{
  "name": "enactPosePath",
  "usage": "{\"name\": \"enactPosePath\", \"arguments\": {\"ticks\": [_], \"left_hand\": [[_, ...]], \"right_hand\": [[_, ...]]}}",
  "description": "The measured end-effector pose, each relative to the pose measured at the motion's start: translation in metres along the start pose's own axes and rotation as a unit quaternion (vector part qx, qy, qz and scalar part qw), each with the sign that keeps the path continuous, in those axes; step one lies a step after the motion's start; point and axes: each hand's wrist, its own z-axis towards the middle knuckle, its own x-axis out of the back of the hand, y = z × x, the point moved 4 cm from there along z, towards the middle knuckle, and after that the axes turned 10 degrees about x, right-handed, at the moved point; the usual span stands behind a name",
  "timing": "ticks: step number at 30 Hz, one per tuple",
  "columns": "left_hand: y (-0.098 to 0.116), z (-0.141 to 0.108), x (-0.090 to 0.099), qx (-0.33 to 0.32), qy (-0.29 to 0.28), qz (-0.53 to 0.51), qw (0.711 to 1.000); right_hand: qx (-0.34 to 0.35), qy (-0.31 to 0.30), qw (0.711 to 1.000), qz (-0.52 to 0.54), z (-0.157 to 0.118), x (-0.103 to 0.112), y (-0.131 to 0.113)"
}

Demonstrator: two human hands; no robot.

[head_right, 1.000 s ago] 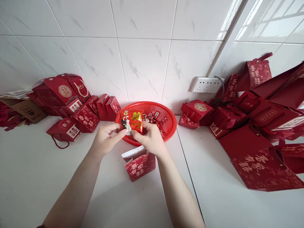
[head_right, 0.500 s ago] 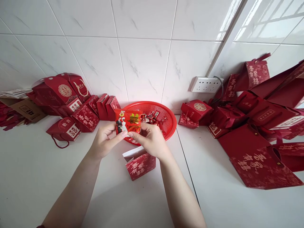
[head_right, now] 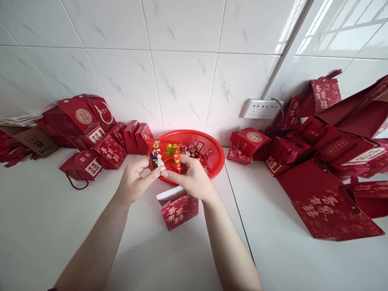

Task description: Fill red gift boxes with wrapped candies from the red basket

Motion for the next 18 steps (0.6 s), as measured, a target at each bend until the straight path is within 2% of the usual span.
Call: {"name": "enactPosePath", "arguments": {"ticks": [3,8,11,18], "left_hand": [[0.001,0.000,-0.001,0.018,-0.017,-0.002,1.000],[0.004,-0.001,0.000,0.002,-0.051,-0.037,0.998],[0.004,-0.001,0.001,-0.008,-0.053,-0.033,0.998],[0.009,-0.003,0.005,-0.022,-0.089,-0.021,0.996]], "right_hand": [[-0.002,0.025,1.000,-0.001,-0.001,0.002,-0.001],[0.002,0.051,0.999,0.018,-0.002,0.007,-0.001],[-0.003,0.042,0.999,0.020,-0.002,0.010,-0.001],[0.022,-0.022,0.998,0.053,-0.001,0.009,-0.004]]}}
